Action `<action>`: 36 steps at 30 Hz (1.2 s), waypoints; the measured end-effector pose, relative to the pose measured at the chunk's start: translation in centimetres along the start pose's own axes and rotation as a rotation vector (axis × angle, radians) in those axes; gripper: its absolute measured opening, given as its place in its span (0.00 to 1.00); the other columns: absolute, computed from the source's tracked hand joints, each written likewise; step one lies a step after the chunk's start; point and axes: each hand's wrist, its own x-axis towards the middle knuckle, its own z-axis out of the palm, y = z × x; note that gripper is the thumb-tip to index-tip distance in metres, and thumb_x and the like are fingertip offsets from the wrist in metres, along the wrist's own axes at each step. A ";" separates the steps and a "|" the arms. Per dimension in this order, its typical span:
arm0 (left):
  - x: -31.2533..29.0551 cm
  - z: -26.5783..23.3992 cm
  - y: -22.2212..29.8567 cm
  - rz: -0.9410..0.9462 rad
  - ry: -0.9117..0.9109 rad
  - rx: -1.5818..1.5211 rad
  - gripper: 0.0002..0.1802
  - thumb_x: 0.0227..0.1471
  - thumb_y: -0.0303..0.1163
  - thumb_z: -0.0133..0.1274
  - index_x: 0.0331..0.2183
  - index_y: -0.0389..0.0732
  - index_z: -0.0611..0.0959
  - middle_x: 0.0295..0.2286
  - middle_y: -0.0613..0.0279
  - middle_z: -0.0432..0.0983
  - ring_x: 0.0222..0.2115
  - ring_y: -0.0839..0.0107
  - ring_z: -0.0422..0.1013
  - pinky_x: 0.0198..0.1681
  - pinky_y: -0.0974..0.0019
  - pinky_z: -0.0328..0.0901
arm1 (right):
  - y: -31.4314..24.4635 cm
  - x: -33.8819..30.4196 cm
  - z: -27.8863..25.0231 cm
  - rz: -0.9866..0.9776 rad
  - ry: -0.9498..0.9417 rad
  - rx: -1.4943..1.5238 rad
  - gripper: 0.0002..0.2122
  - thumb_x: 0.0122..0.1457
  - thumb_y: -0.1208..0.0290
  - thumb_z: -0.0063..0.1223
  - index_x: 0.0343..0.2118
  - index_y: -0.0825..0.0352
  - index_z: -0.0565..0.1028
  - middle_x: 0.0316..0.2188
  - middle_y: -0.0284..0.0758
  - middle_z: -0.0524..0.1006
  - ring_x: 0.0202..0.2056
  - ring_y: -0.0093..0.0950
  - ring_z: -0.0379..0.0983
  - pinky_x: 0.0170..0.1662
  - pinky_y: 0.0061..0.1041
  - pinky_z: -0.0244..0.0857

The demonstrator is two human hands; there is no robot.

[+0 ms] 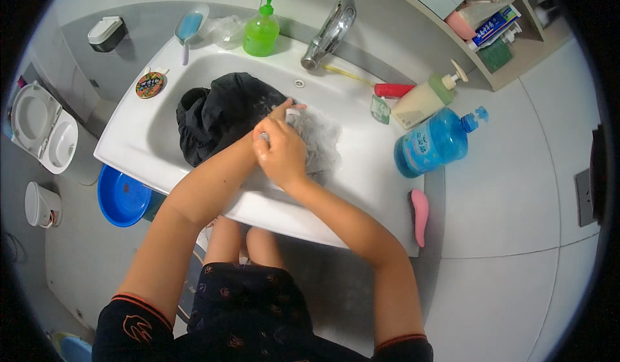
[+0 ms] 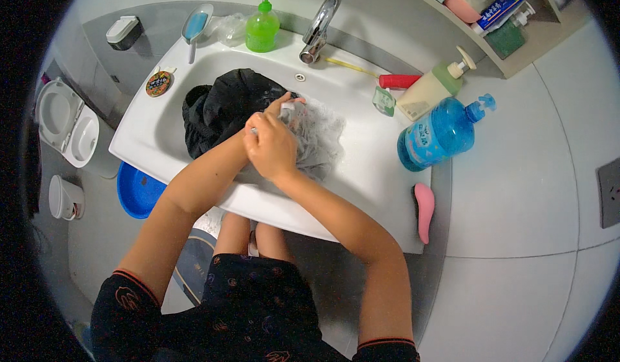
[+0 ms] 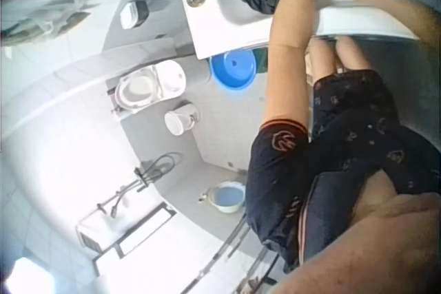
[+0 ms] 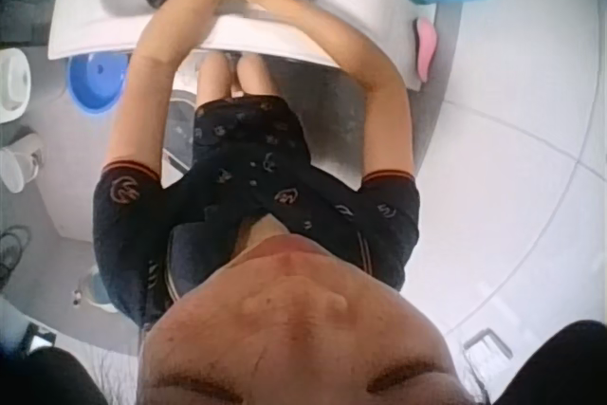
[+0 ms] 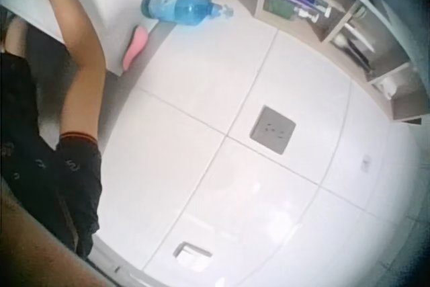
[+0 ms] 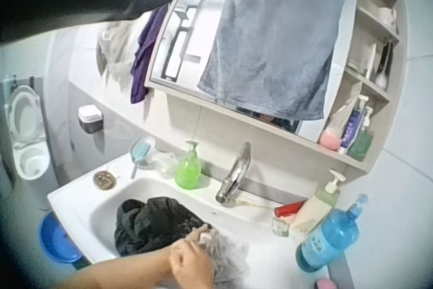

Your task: The person washes a grey towel by hand in a bathroom sink. They wet the towel, apply soap, and scrub it thoroughly before rinsing it under running water. The person also briefly wipes the mirror with the towel during the process.

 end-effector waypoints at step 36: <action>-4.2 5.5 3.4 0.723 -0.082 1.365 0.23 0.43 0.43 0.59 0.38 0.36 0.79 0.30 0.52 0.78 0.33 0.60 0.73 0.41 0.62 0.64 | 3.7 3.5 -21.0 -0.211 0.189 -0.258 0.16 0.56 0.60 0.52 0.23 0.69 0.67 0.15 0.35 0.65 0.20 0.26 0.58 0.24 0.27 0.54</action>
